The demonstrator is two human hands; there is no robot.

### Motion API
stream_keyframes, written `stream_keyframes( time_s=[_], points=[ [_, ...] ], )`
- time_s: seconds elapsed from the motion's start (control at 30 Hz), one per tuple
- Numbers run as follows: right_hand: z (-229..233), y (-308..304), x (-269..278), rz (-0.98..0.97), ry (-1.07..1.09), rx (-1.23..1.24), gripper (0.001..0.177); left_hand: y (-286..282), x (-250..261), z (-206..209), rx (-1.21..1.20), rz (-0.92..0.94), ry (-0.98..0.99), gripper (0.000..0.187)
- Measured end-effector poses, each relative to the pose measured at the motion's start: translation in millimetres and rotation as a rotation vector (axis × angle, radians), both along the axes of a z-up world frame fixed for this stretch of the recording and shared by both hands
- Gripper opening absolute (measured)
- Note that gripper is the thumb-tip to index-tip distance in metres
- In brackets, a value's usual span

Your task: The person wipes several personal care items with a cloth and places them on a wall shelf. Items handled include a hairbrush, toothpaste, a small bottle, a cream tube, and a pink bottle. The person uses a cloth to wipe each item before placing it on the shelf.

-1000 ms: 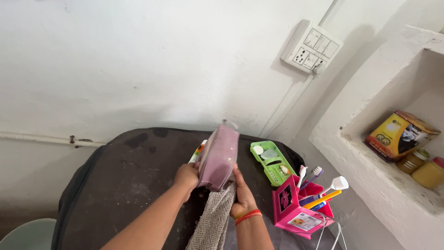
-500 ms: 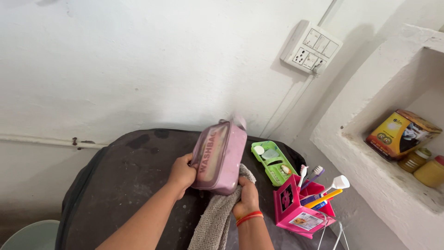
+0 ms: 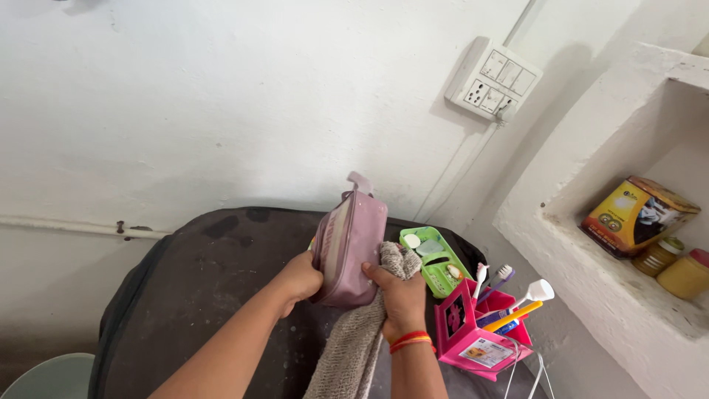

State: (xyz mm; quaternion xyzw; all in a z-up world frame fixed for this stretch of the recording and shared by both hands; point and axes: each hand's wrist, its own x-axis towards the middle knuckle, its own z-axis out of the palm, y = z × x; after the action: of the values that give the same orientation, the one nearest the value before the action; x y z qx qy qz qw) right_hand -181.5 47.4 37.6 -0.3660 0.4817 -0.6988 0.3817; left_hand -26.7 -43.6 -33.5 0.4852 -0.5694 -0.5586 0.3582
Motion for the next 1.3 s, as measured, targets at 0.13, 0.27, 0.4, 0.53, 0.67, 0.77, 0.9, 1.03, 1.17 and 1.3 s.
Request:
stream_keyframes(
  time_s=[0.13, 0.27, 0.4, 0.53, 0.67, 0.77, 0.9, 1.03, 1.17, 1.3],
  points=[
    [5, 0, 2, -0.111, 0.102, 0.001, 0.033, -2, 0, -16, 0.127, -0.025, 0.168, 0.05],
    [1, 0, -10, -0.234, 0.116, -0.076, 0.027, -15, -9, -24, 0.117, 0.088, 0.245, 0.033],
    [1, -17, -17, -0.354, 0.258, -0.19, 0.03, -27, -19, -25, -0.183, 0.301, 0.034, 0.031],
    [-9, -14, -10, -0.44, 0.501, 0.005, 0.028, -15, -30, -39, -0.347, 0.411, -0.345, 0.034],
    [12, -24, -3, -0.414, 0.433, -0.151, 0.025, -28, -35, -17, -0.477, 0.418, -0.375, 0.026],
    [23, -18, -3, -0.363, 0.365, -0.136, 0.024, -15, -30, -9, -0.395, 0.424, -0.269, 0.026],
    [22, -1, -11, -0.345, 0.286, -0.277, 0.024, -1, -33, -4, -0.465, 0.418, -0.186, 0.026],
    [20, 9, -28, -0.455, 0.506, -0.155, 0.03, 4, -40, -22, -0.484, 0.455, -0.195, 0.026],
    [40, -39, -46, -0.503, 0.595, -0.237, 0.029, -60, -53, -8, -0.585, 0.393, -0.125, 0.032],
    [2, -23, -58, -0.285, 0.28, -0.196, 0.028, -20, -44, -62, -0.321, 0.275, 0.078, 0.033]
  ],
)
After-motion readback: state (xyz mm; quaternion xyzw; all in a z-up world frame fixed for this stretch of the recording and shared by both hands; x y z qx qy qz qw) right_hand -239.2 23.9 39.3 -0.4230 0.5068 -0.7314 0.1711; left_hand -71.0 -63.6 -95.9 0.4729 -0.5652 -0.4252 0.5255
